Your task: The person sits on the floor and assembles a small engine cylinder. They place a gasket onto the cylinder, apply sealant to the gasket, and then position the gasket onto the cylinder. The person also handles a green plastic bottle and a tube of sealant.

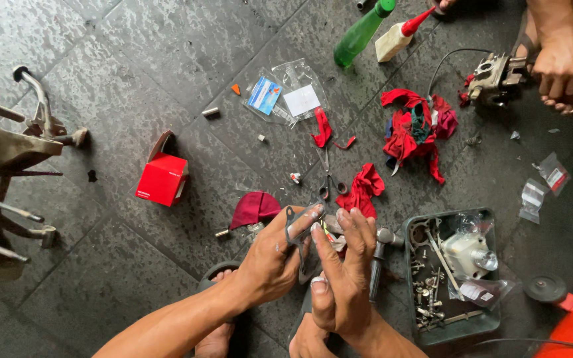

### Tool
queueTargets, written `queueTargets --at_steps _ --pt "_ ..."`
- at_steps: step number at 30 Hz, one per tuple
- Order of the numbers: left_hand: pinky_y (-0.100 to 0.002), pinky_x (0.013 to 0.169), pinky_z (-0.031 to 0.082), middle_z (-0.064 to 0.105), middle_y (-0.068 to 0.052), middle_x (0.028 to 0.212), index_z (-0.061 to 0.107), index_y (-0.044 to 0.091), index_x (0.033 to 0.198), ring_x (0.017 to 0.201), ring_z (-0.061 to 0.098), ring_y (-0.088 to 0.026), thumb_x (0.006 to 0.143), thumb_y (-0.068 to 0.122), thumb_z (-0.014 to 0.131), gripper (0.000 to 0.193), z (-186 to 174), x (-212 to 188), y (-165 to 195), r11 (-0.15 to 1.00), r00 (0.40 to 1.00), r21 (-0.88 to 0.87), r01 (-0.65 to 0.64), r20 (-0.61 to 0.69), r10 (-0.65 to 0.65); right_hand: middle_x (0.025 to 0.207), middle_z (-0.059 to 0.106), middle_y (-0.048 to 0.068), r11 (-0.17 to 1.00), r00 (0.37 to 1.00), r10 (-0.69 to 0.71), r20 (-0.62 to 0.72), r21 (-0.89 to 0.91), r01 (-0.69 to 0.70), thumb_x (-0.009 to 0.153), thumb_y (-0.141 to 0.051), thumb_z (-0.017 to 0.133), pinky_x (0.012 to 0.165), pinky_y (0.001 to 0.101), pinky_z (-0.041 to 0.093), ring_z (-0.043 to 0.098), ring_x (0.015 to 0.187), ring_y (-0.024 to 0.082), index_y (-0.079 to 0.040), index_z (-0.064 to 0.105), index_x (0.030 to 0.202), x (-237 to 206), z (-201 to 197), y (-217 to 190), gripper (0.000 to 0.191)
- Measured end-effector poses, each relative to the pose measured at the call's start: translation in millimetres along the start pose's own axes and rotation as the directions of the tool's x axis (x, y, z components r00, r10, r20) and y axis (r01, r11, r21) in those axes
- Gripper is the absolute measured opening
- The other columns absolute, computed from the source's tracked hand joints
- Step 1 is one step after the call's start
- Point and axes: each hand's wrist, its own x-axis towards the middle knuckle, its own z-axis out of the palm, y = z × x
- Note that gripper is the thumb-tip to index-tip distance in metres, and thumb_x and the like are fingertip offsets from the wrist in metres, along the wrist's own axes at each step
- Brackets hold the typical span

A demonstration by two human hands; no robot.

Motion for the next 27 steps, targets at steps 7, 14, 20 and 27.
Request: queueTargets --at_steps 7,14,20,27 --pt "-0.042 0.095 0.057 0.061 -0.022 0.133 0.046 0.012 0.151 0.115 0.066 -0.040 0.089 -0.011 0.056 0.067 0.5 -2.3 -4.6 0.999 1.000 0.051 0.000 0.016 -0.001 0.159 0.035 0.024 0.998 0.999 -0.036 0.003 -0.051 0.036 0.102 -0.042 0.034 0.129 0.0645 0.014 0.029 0.152 0.047 -0.004 0.065 0.137 -2.0 0.4 -3.4 0.060" --pt "-0.039 0.099 0.056 0.065 -0.017 0.129 0.052 0.011 0.147 0.116 0.069 -0.033 0.098 -0.007 0.060 0.053 -3.9 -3.8 -8.4 0.996 1.000 -0.085 0.000 0.030 0.003 0.158 0.037 0.022 0.998 0.997 -0.035 -0.062 0.056 0.039 0.102 -0.040 0.034 0.131 0.0642 0.018 0.033 0.151 0.044 -0.006 0.067 0.133 -6.8 -4.1 0.5 0.058" --pt "-0.038 0.106 0.053 0.067 -0.016 0.136 0.056 0.009 0.144 0.124 0.067 -0.030 0.102 -0.006 0.058 0.045 -5.3 -4.8 -14.5 0.959 1.000 -0.282 -0.004 0.027 0.013 0.156 0.039 0.026 0.995 0.990 0.097 -0.102 0.039 -0.093 0.103 -0.041 0.032 0.129 0.0630 0.022 0.036 0.150 0.046 -0.001 0.066 0.133 -6.1 -0.4 9.8 0.060" --pt "-0.035 0.096 0.056 0.069 -0.014 0.124 0.062 0.004 0.131 0.111 0.070 -0.025 0.103 0.006 0.062 0.028 -1.2 -8.1 -19.7 0.951 0.997 -0.301 0.075 0.033 -0.068 0.153 0.039 0.024 0.996 0.998 0.008 -0.058 -0.088 -0.013 0.102 -0.041 0.036 0.128 0.0637 0.018 0.035 0.148 0.047 -0.004 0.070 0.130 -10.6 1.7 7.0 0.057"
